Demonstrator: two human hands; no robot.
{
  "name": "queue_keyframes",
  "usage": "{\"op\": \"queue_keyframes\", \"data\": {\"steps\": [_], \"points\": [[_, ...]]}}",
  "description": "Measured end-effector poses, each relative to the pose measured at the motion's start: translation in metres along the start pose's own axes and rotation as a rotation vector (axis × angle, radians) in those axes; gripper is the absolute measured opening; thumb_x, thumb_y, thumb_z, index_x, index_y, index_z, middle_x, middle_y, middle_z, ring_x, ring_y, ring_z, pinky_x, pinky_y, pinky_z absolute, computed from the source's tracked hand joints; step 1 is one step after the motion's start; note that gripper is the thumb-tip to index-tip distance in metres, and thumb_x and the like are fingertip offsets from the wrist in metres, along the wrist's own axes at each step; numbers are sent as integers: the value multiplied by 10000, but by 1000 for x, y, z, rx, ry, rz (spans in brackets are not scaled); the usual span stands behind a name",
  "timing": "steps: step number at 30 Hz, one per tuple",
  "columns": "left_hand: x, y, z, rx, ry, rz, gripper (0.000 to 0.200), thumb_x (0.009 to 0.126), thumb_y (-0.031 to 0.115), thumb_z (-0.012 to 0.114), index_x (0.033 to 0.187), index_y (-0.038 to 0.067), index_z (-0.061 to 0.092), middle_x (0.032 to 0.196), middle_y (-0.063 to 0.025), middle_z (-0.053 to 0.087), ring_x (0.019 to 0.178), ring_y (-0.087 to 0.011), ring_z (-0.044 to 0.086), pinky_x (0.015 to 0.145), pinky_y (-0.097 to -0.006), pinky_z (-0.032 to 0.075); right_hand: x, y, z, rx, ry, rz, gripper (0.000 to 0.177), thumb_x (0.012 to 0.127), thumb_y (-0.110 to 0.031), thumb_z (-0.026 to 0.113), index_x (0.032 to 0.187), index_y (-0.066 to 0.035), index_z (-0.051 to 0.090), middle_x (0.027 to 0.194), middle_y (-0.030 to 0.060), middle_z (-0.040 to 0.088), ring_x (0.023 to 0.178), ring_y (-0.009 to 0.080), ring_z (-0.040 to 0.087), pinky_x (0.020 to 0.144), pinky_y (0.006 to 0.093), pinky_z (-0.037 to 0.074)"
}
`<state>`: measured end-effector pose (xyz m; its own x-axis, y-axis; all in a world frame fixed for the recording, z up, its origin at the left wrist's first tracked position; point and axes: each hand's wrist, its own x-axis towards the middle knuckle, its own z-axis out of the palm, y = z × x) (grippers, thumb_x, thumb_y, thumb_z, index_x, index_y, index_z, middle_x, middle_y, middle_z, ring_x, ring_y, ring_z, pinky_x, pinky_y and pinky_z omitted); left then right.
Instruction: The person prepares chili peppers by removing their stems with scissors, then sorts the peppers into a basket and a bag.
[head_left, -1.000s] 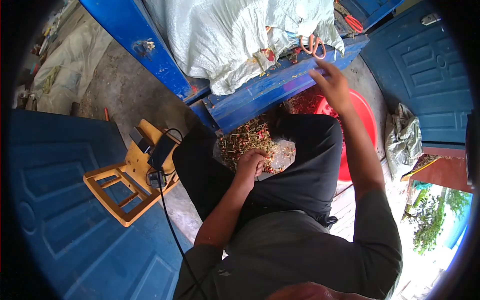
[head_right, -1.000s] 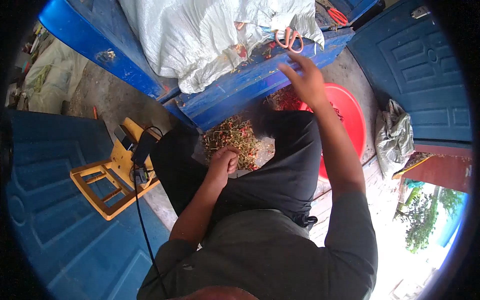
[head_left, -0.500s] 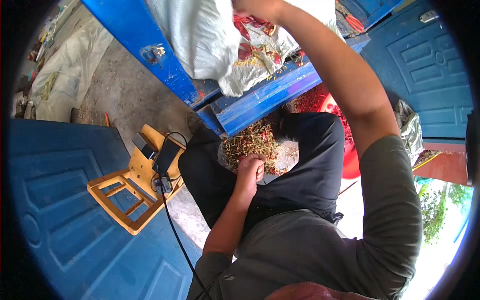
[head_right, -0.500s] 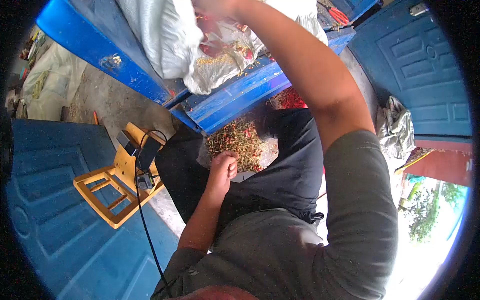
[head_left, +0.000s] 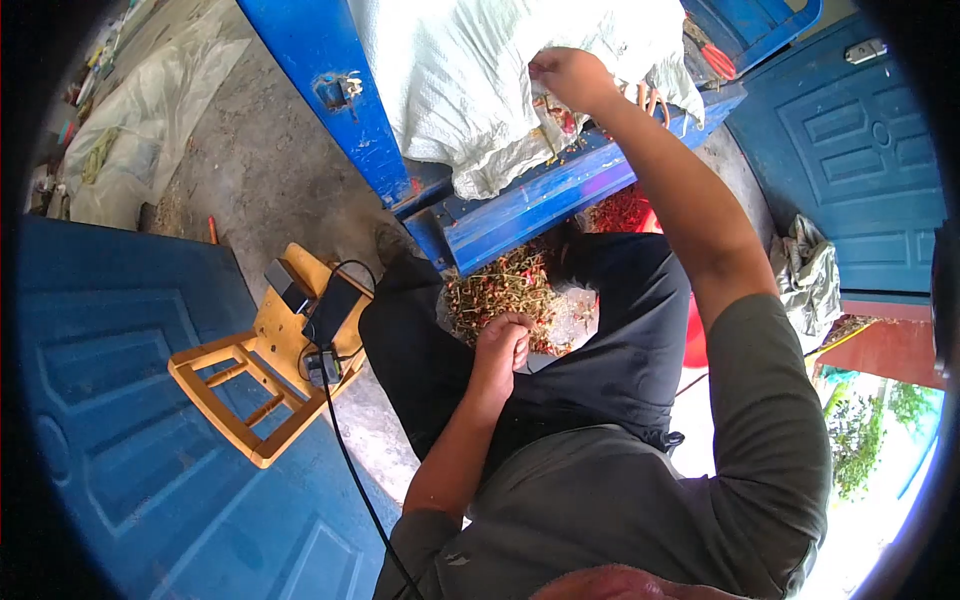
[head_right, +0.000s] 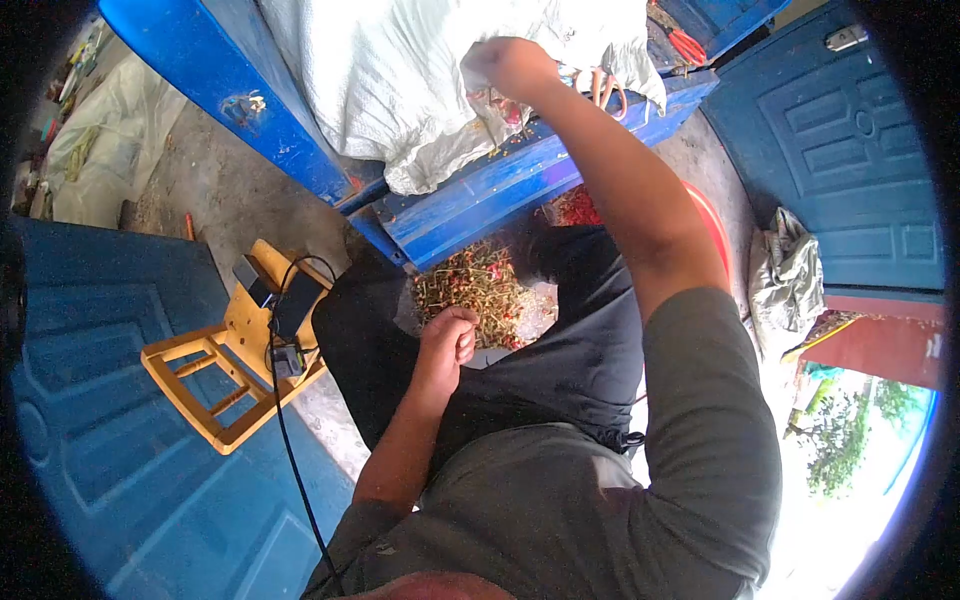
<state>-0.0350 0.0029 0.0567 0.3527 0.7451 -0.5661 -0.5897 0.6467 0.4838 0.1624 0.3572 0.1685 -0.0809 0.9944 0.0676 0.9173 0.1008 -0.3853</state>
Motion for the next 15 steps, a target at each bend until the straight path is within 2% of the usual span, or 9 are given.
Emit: {"op": "queue_keyframes", "data": {"steps": [2,5,8,9,10,12,13,15], "points": [[-3,3,4,21,0,-10,89,907,66,531,948,34,603,640,43,452,507,-53,385,459,-227,314,-14,24,-10,54,67,-102,266,892,-381,652,1053,-190,742,939,133,726,929,297,700,813,416,545],[-2,0,5,32,-24,-31,87,908,62,529,945,33,602,644,40,457,511,-55,389,463,-227,314,-43,44,-22,54,-33,-75,306,885,-409,672,1101,-201,733,951,134,723,936,317,691,836,423,530],[1,-3,6,55,-31,-53,91,906,57,524,946,35,603,648,40,460,511,-55,390,464,-226,314,-63,38,-33,-23,-3,-94,337,881,-404,677,1137,-190,724,1012,149,704,987,325,674,854,433,521],[2,-5,6,58,-40,-61,95,905,54,521,947,36,604,650,40,460,512,-55,391,464,-226,314,-64,37,-32,-170,69,-165,367,882,-393,669,1190,-199,712,1076,159,684,1038,336,658,882,442,518],[1,-5,6,62,-38,-59,95,905,54,521,947,36,604,650,40,460,512,-55,391,464,-226,314,-63,38,-28,-166,72,-166,367,882,-393,669,1190,-199,712,1076,159,684,1038,336,658,882,442,518],[1,-5,7,66,-13,-34,97,902,50,520,947,38,604,651,41,460,511,-54,389,461,-225,311,-54,37,-21,-227,238,-209,399,881,-423,653,1213,-207,706,1128,156,665,1085,341,643,908,453,518],[2,-6,7,67,-10,-26,97,902,50,520,947,38,604,651,41,460,511,-54,389,461,-225,311,-53,25,-24,-223,242,-215,399,881,-423,653,1213,-207,706,1128,156,665,1085,341,643,908,453,518],[4,-7,5,72,26,-41,96,902,47,518,945,41,603,650,43,456,511,-52,384,459,-225,305,-57,-5,-34,-241,90,-61,352,898,-336,642,1193,-152,701,1179,160,641,1046,351,654,932,451,506]]}}
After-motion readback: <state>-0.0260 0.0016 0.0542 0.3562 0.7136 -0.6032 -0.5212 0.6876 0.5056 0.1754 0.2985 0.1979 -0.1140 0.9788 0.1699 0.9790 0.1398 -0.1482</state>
